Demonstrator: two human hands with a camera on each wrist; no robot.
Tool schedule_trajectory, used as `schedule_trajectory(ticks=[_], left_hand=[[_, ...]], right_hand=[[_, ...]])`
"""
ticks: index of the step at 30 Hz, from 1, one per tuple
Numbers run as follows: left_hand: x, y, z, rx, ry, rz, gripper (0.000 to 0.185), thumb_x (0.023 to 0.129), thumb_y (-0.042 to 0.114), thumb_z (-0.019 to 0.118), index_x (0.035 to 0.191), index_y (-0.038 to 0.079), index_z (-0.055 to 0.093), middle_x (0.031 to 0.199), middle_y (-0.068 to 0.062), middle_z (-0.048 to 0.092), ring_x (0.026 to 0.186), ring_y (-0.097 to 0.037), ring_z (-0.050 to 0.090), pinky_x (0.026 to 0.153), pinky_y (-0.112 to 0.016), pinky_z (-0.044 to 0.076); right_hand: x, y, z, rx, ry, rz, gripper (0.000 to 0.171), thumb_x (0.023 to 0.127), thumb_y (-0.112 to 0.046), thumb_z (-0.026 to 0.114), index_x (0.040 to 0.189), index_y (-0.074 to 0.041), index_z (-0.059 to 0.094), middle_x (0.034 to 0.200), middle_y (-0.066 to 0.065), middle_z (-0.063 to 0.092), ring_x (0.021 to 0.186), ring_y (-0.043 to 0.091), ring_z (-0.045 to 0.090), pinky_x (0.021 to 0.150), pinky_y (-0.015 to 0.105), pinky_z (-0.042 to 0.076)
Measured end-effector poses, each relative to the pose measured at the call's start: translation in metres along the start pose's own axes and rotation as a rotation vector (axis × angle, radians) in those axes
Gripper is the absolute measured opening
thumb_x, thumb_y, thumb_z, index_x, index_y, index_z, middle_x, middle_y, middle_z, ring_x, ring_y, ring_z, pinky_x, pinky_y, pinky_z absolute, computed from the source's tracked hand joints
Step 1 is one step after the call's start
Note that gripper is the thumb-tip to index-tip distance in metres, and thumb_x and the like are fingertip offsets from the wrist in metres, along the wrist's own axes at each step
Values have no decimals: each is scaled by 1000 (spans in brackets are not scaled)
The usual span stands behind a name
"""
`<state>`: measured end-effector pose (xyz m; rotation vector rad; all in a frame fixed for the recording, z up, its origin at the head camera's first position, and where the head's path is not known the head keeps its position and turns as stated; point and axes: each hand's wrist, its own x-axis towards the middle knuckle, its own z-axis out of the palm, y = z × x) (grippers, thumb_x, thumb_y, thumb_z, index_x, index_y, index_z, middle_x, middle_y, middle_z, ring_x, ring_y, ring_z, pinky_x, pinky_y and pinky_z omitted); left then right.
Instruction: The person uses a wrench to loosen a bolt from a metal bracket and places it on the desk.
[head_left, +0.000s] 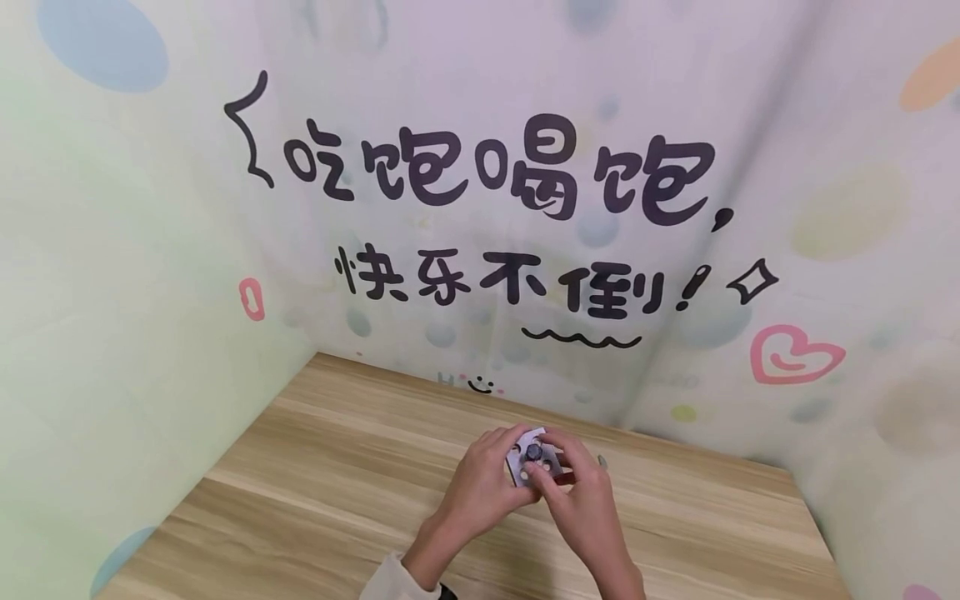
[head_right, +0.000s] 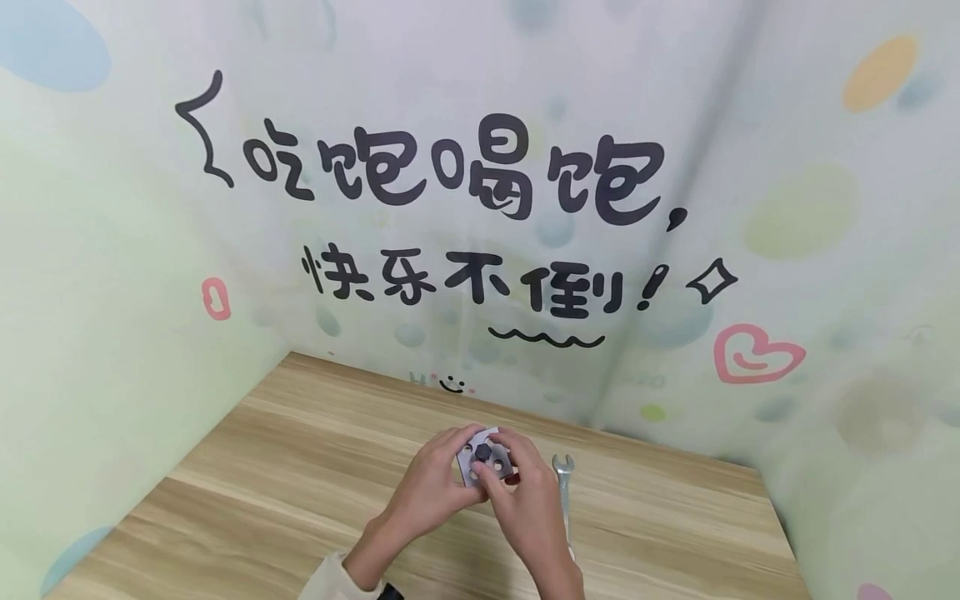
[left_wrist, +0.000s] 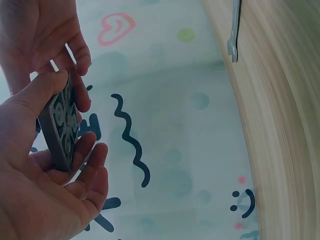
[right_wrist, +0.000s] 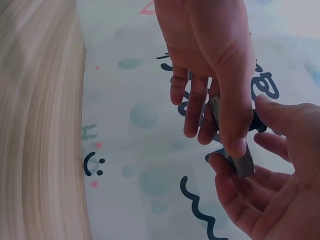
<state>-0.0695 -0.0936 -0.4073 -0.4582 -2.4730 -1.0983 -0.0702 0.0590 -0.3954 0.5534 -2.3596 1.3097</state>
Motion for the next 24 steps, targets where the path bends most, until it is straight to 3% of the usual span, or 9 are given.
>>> schedule_trajectory(ticks=[8,24], left_hand=[[-1,0,2,23,6,-8,65,69,27,87,128,18,61,110,1,68,97,-13,59,82,-30,50],[1,-1,4,13,20,19,62,70,25,87,126,17,62,110,1,68,96,-13,60,81,-30,51]], right_hand=[[0,-3,4,-22,48,21,28,79,-7,82,96,-10,60,117,10,70,78,16,69,63,24,55],[0,2,2,-16,52,-65,22,83,-6,78,101,-11,67,116,8,69,79,15,67,61,23,55]])
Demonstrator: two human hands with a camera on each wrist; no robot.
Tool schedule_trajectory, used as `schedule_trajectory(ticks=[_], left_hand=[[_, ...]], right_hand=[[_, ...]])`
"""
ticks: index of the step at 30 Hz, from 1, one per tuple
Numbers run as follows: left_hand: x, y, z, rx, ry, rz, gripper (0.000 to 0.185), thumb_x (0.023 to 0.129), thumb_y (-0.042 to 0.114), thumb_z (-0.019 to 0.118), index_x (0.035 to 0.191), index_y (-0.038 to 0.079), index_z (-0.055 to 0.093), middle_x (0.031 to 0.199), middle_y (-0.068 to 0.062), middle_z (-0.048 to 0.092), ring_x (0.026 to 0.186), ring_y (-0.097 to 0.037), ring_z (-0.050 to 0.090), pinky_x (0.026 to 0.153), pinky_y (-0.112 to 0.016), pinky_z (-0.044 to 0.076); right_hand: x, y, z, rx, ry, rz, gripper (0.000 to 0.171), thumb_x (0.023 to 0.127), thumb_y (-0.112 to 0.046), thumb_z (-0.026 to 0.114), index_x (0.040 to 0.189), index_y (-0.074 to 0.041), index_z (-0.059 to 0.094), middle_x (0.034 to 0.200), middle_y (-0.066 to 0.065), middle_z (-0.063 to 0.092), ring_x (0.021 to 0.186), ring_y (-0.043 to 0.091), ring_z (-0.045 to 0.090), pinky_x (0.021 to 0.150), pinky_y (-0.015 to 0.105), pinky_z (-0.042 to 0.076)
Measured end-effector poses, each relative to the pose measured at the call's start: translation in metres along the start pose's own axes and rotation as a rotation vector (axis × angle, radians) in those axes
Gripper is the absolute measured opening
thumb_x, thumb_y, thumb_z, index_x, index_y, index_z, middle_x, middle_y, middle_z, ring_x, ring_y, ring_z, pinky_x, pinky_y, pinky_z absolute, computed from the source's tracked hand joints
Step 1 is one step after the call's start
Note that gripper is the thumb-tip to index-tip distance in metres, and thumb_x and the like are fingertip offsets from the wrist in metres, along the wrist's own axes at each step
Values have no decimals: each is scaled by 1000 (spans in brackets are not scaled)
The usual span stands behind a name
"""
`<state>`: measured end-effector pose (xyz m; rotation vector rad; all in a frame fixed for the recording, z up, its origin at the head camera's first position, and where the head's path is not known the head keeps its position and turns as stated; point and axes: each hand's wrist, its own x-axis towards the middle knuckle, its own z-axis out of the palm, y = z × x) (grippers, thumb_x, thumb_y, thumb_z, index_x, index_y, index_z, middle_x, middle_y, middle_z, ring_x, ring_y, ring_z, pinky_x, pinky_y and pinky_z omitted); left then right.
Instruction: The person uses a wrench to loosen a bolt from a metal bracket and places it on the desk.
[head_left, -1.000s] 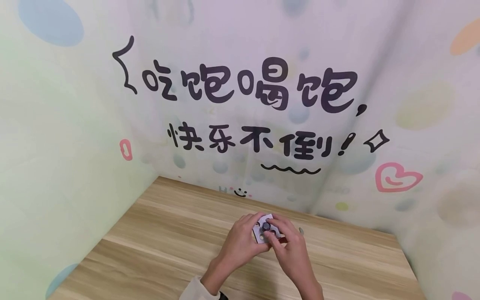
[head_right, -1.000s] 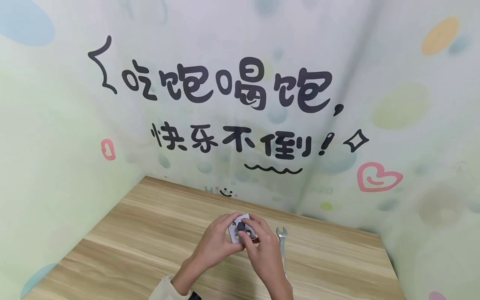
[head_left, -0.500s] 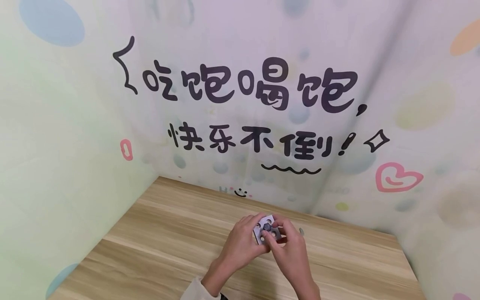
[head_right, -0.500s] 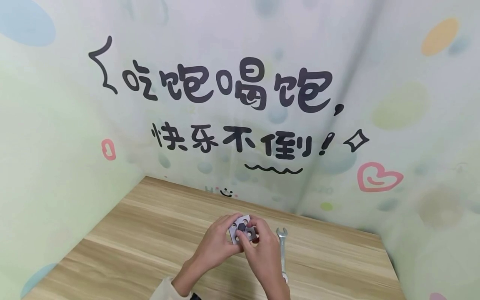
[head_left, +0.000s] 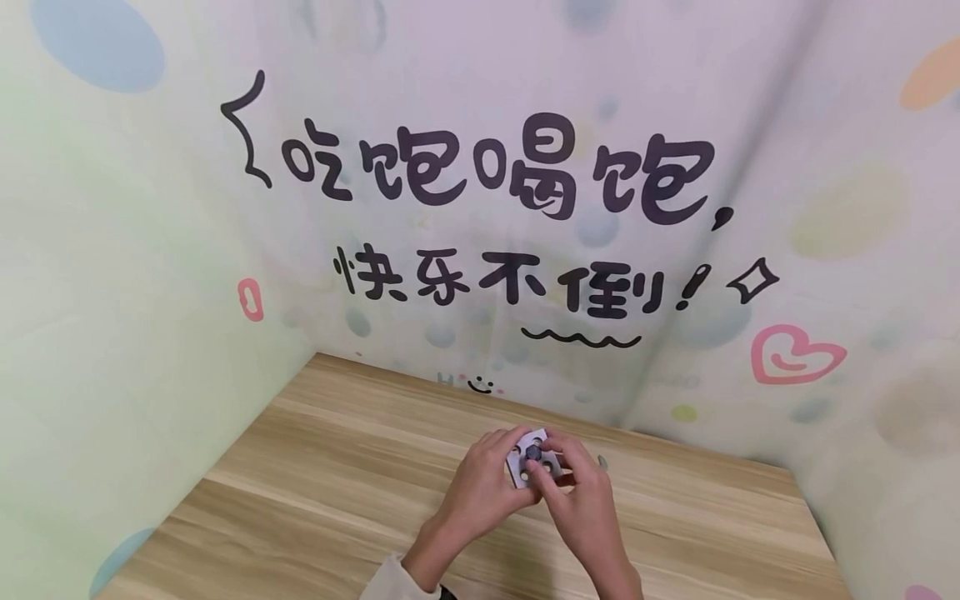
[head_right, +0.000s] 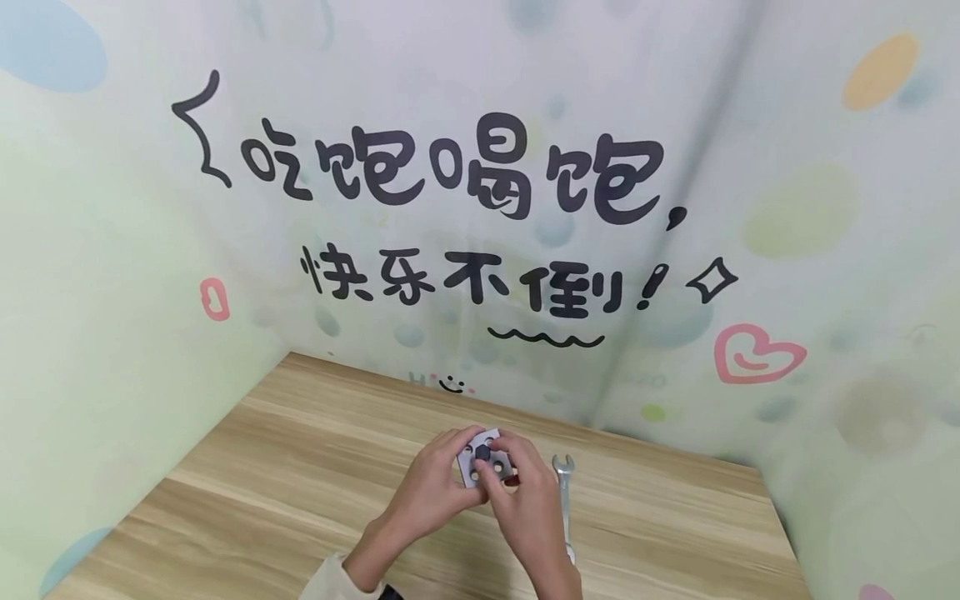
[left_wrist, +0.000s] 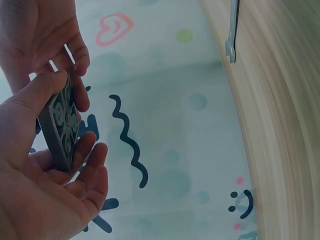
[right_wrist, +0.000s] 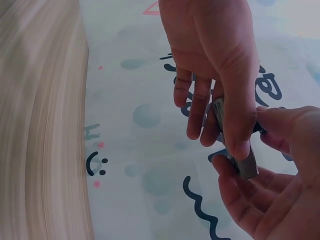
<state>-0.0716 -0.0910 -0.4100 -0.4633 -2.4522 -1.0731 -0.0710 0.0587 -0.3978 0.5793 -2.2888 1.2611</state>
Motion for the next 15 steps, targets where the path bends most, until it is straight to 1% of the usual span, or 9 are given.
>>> schedule_trajectory(ticks=[5,15], left_hand=[[-1,0,-1,1,-4,-7,63,69,25,87,126,17,62,110,1,68,96,-13,59,81,-30,50],[1,2,-2,-7,-26,-27,63,72,28,87,128,17,61,113,1,68,99,-14,60,84,-31,51]], right_hand=[[0,-1,-2,13,-29,9,22,84,-6,76,104,-12,68,118,7,68,81,16,67,62,23,55],[1,3,-3,-6,-30,-61,24,84,-2,75,107,-10,69,119,10,68,83,16,67,61,24,54]])
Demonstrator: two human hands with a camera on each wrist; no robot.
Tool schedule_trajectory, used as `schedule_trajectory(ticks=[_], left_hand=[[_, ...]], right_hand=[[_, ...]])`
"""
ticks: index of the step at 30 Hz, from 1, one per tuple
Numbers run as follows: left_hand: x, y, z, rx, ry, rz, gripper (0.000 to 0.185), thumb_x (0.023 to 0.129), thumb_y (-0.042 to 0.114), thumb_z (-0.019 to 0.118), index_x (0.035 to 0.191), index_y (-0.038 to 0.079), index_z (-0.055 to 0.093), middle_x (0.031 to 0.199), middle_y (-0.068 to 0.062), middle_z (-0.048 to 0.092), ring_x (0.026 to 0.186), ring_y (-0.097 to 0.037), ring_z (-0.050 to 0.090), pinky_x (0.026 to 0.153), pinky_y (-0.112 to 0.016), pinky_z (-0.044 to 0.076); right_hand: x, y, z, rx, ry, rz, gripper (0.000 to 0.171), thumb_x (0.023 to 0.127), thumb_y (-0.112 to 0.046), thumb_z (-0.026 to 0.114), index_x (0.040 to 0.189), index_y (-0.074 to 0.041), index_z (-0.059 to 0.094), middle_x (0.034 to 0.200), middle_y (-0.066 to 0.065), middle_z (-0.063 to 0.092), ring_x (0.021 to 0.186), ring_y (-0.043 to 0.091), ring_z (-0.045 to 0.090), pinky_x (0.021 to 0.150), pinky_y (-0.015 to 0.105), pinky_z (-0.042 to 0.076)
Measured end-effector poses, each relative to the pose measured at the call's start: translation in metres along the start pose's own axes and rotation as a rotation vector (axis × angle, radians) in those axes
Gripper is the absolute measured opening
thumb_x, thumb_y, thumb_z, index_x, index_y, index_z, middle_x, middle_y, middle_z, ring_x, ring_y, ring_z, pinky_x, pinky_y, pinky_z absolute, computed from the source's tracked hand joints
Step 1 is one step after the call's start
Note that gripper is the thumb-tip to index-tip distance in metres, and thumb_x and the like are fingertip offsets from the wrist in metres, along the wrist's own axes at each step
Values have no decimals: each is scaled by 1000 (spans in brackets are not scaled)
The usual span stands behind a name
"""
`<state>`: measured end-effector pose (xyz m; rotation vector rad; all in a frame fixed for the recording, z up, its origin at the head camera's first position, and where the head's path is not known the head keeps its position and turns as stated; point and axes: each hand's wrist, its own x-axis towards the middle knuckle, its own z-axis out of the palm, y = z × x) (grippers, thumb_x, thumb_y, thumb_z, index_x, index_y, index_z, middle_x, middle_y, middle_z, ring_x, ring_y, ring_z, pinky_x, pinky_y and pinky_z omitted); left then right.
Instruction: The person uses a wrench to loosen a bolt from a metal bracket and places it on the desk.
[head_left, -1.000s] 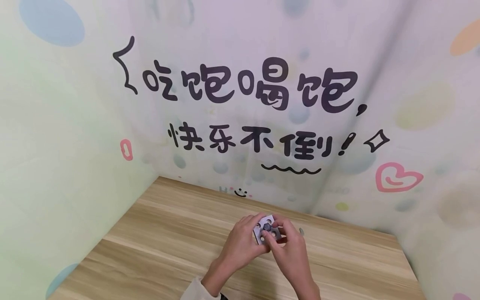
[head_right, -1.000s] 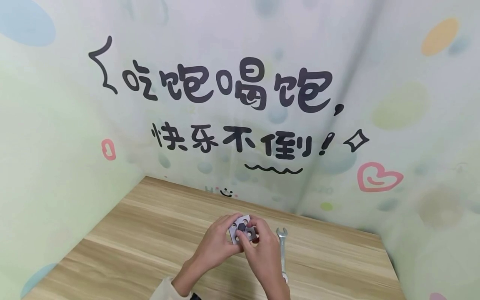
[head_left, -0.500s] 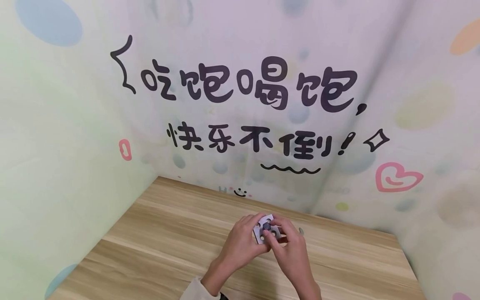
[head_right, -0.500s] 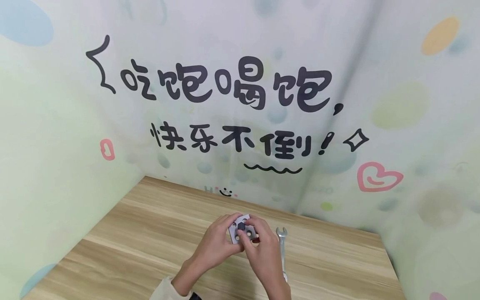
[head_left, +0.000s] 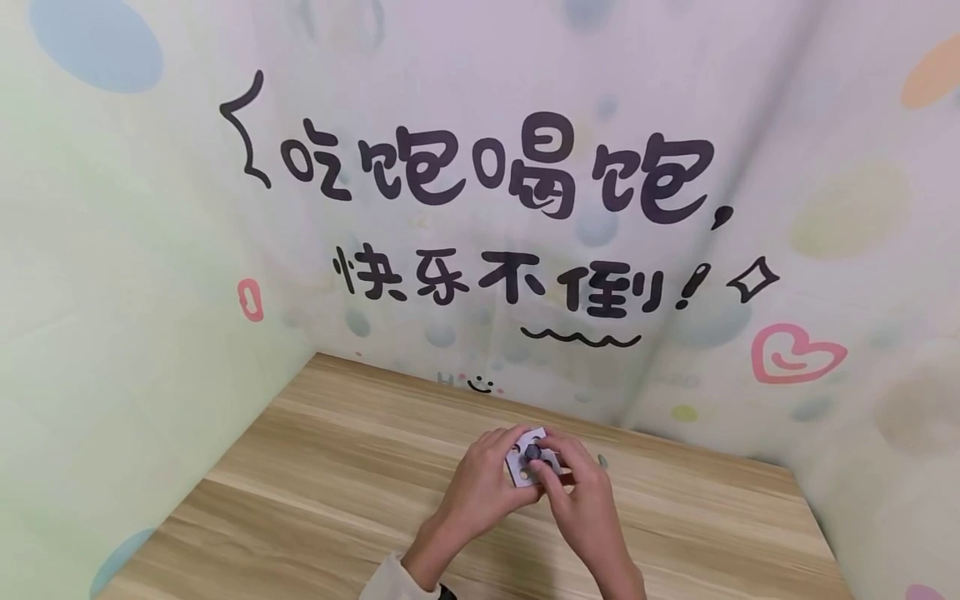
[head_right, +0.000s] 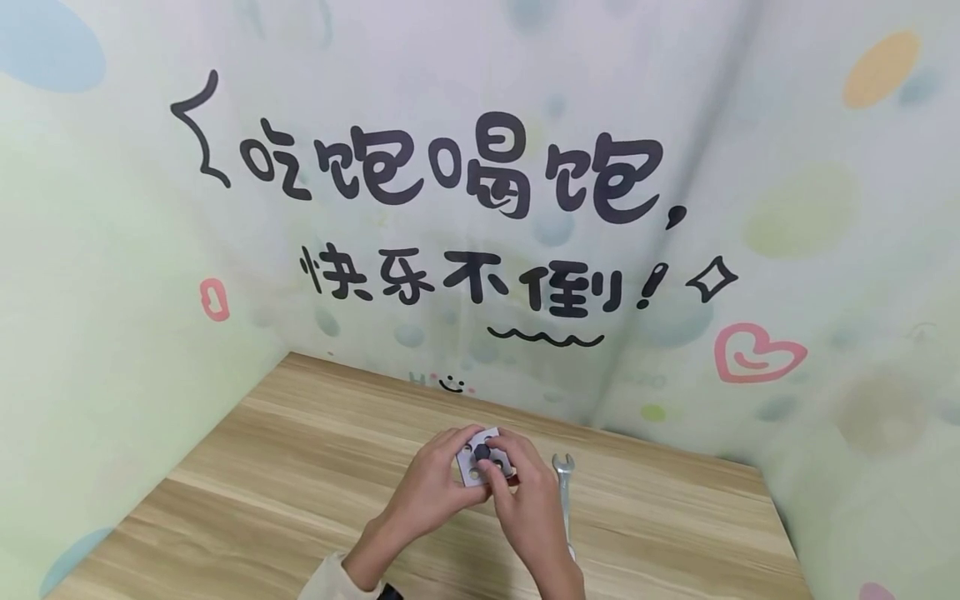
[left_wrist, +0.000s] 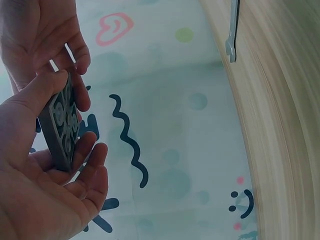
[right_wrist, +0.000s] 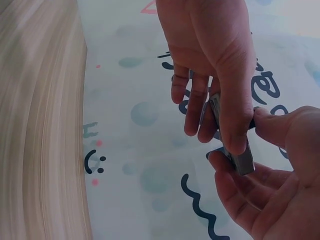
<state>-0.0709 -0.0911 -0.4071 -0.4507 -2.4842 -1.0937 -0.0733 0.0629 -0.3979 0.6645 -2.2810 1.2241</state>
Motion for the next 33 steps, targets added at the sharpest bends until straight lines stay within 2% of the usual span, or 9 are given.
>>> schedule_trajectory(ticks=[10,15,19,25,33], left_hand=[[-1,1,0,4,4,5,63,72,29,88,127,17,61,112,1,68,99,-14,60,84,-31,51],[-1,1,-1,1,3,-1,64,72,27,88,129,17,61,113,1,68,99,-14,60,83,-31,51],[0,1,0,1,8,2,64,71,26,88,128,18,61,112,1,68,97,-14,59,81,-30,51],[0,2,0,8,23,12,63,70,27,88,126,19,62,111,2,68,97,-13,59,82,-30,50],[0,3,-2,4,17,6,62,71,27,87,127,18,61,111,1,68,97,-13,59,81,-30,50]], right_hand=[[-1,-1,-2,15,-16,14,25,85,-2,74,108,-10,69,122,9,67,84,15,67,62,24,55],[-1,-5,-2,59,-24,94,30,84,-4,77,111,-11,68,119,6,67,84,16,67,63,24,56],[-1,-6,0,48,-13,137,39,81,-6,80,117,-10,64,113,7,68,84,21,70,63,23,56],[-1,-6,1,40,20,83,36,80,-4,80,113,-9,65,109,7,69,80,16,69,61,24,55],[0,-5,1,55,11,63,26,83,-4,77,107,-12,69,116,5,67,84,15,66,62,24,56]])
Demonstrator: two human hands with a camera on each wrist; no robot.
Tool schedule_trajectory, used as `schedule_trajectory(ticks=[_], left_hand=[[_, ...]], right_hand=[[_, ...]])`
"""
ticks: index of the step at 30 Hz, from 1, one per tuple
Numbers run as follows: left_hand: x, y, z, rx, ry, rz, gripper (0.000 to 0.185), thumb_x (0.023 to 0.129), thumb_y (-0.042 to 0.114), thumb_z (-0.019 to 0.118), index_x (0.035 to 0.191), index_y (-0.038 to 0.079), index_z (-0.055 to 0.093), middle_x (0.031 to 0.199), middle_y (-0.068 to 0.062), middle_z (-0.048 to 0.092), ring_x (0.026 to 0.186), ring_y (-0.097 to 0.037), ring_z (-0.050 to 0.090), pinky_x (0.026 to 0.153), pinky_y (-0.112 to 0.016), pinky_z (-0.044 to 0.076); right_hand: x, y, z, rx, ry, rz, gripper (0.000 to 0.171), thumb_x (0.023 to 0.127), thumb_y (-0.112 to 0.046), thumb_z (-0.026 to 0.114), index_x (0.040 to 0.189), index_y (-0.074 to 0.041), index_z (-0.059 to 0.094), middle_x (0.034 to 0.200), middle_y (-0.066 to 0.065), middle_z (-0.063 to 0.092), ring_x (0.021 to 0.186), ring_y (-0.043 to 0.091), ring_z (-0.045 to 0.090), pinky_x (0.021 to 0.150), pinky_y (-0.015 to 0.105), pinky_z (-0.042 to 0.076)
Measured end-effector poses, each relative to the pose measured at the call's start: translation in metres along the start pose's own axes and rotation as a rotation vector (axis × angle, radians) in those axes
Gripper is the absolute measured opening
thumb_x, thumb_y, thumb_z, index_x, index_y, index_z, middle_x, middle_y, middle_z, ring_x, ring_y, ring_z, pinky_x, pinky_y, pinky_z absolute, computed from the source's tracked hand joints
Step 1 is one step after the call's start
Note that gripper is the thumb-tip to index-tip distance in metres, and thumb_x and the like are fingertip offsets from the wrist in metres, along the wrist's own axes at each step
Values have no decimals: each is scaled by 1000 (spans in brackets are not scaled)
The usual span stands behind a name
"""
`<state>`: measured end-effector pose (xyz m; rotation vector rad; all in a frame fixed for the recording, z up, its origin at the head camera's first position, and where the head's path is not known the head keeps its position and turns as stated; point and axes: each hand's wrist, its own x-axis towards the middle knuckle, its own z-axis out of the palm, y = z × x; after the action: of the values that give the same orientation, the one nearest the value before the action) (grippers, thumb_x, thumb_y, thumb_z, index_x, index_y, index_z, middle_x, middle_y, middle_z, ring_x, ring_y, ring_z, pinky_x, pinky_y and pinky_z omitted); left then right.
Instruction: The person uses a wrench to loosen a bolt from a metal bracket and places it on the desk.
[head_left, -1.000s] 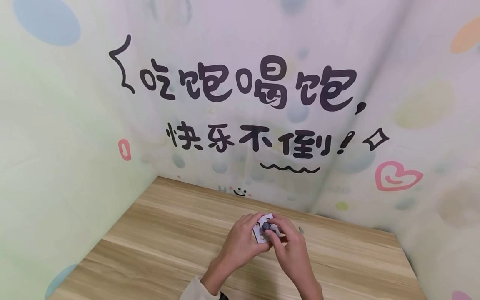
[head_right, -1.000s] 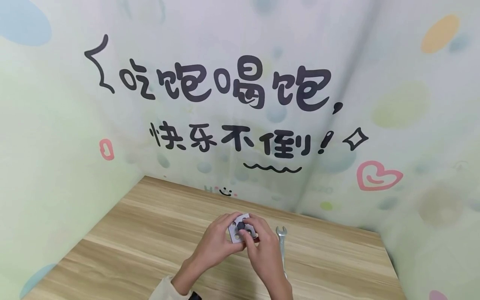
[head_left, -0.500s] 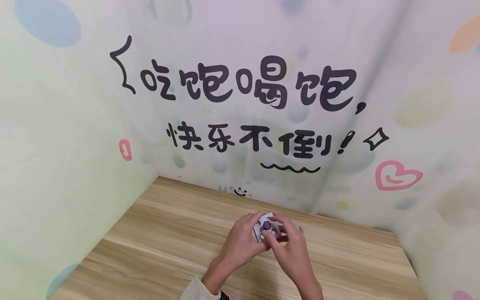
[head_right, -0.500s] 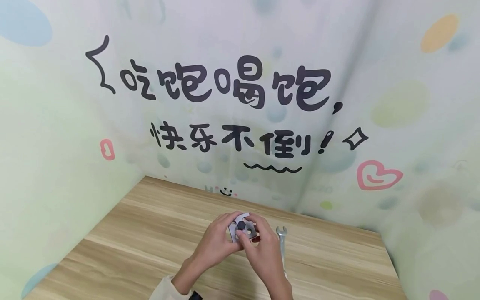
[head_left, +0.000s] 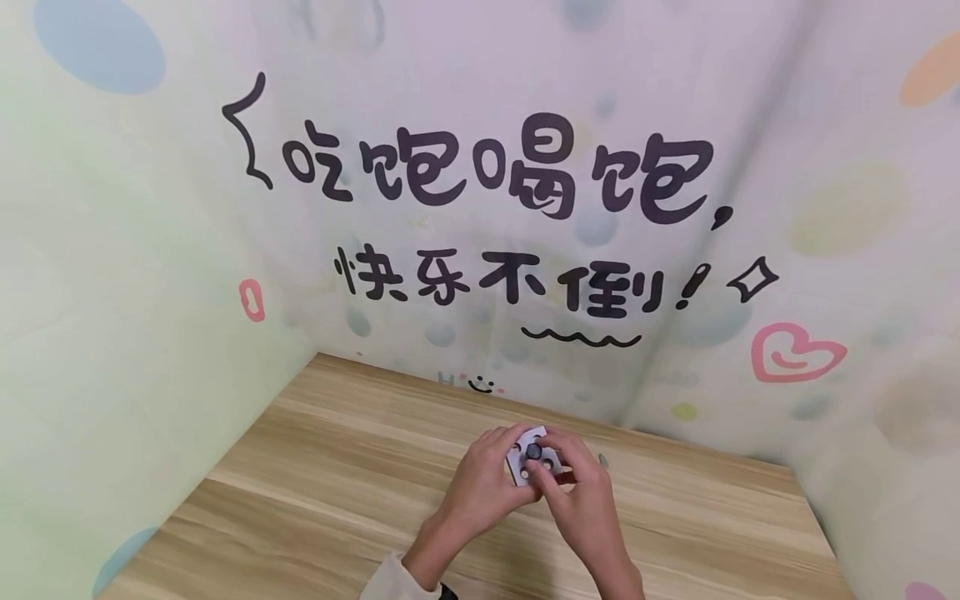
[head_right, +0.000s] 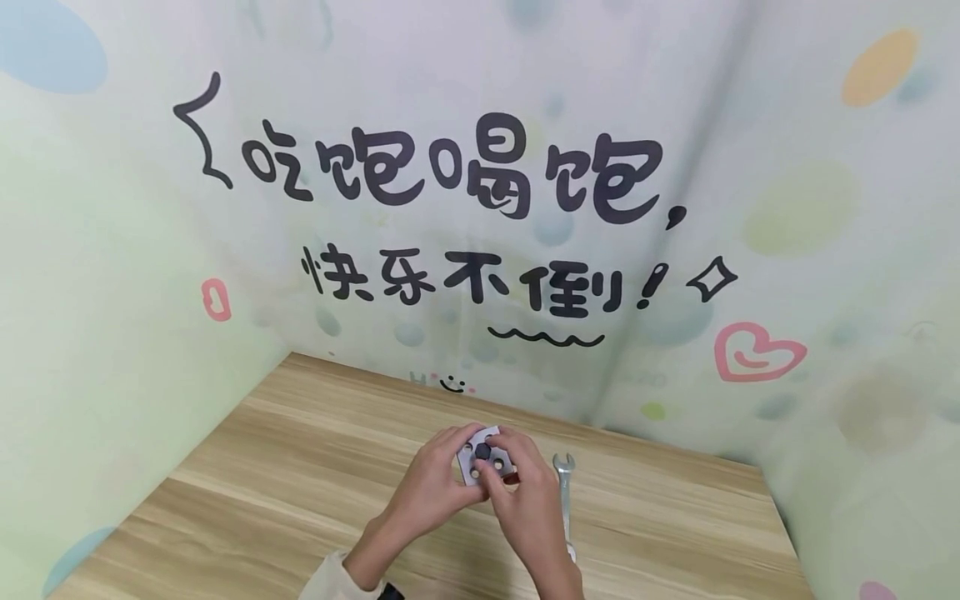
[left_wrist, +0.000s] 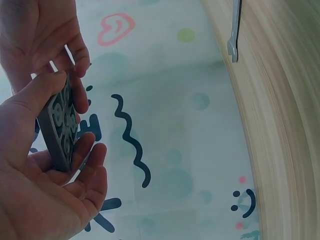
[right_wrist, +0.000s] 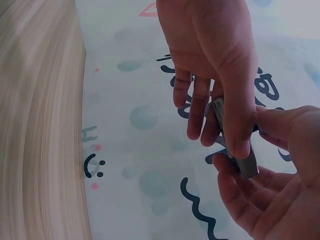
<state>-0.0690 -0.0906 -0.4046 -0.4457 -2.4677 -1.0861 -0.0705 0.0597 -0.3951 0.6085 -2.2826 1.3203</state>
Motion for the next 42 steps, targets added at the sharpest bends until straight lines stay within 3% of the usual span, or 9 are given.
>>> schedule_trajectory(ticks=[12,21,30,34,42], left_hand=[[0,-1,0,-11,-9,-6,60,71,28,87,125,19,62,111,2,68,97,-13,59,81,-30,50],[1,-2,0,-11,-8,2,58,73,30,87,124,19,62,111,3,68,97,-13,59,81,-30,50],[1,-1,0,-8,-5,8,58,72,29,87,124,19,63,110,2,68,95,-13,59,79,-28,50],[1,-1,0,-10,-4,9,59,72,28,87,125,19,62,110,2,68,95,-13,59,79,-28,50],[1,0,-1,-5,-13,-9,64,71,26,88,128,19,61,112,1,68,97,-13,59,81,-30,50]], right_hand=[[-1,5,-1,-14,-3,-78,28,83,0,75,109,-10,71,120,8,67,87,13,65,61,24,54],[0,7,-1,-18,19,-137,30,82,5,74,108,-10,74,118,9,68,96,19,66,59,23,53],[1,6,-2,-20,12,-147,32,82,6,73,110,-10,74,118,11,68,97,20,66,59,24,53],[0,6,-3,-10,9,-127,33,83,4,73,113,-10,73,120,10,67,95,19,66,59,25,53],[0,1,-3,50,-32,38,42,82,-1,76,121,-11,65,117,4,68,85,18,69,64,26,56]])
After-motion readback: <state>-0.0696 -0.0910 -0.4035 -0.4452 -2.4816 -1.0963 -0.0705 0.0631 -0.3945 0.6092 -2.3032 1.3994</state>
